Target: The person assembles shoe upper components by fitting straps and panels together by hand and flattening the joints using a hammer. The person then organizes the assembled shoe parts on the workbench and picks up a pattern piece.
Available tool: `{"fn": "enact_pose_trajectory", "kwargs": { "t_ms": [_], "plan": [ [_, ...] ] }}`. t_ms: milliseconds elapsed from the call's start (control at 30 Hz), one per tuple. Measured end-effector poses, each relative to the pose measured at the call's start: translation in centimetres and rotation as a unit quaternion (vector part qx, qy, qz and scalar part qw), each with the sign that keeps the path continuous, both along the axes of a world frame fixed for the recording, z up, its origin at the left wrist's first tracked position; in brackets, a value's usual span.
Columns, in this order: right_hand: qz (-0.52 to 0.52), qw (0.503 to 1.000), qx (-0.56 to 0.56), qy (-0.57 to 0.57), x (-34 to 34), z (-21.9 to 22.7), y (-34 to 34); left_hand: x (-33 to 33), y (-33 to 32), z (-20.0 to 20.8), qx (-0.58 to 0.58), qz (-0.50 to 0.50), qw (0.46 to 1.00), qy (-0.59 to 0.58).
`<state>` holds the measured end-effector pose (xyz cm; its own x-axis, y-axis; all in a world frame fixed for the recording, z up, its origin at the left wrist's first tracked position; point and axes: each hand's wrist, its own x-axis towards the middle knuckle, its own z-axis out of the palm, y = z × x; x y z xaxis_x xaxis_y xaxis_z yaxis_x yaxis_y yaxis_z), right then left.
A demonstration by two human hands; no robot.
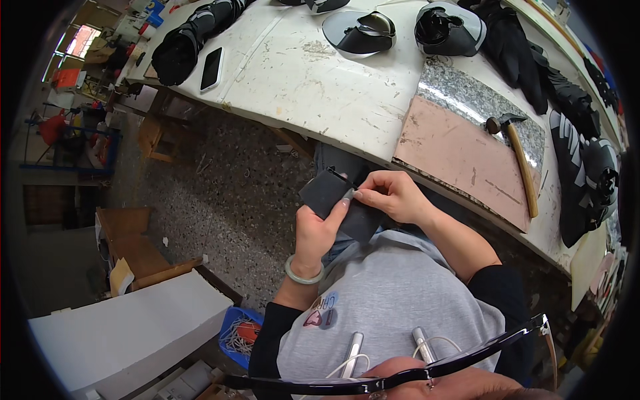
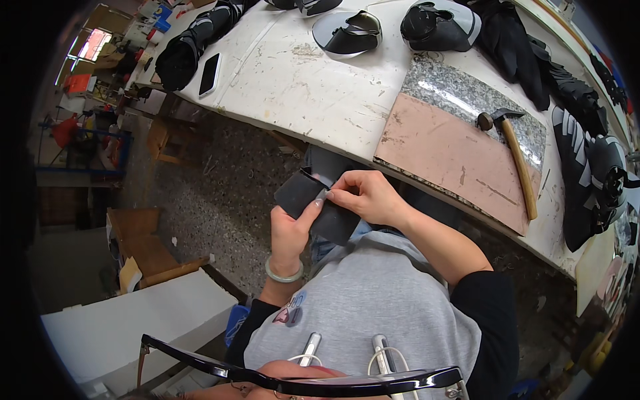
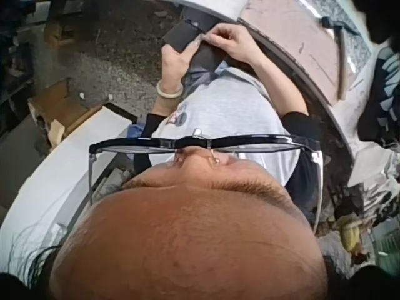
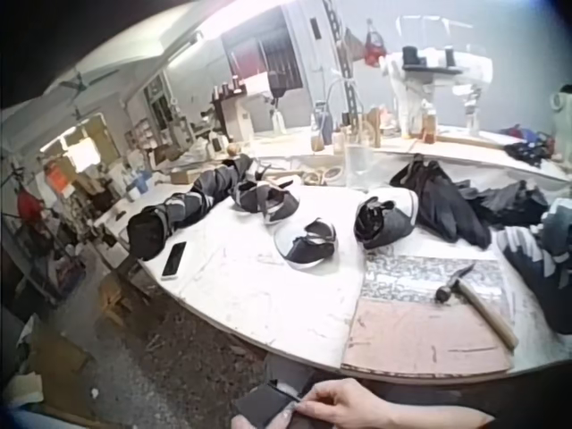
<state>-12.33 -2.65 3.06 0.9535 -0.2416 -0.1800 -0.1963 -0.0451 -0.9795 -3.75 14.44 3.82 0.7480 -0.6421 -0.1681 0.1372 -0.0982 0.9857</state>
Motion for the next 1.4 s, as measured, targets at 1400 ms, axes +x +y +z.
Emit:
{"fn": "enact_pose_trajectory", "kwargs": {
  "t_ms": [1400],
  "plan": [
    [-0.112,0.863,-0.478,-0.119,-9.5,3.0,-9.0,-0.2,-12.1,-3.7,0.078,-0.086,0.955,-0.274]
  ]
}}
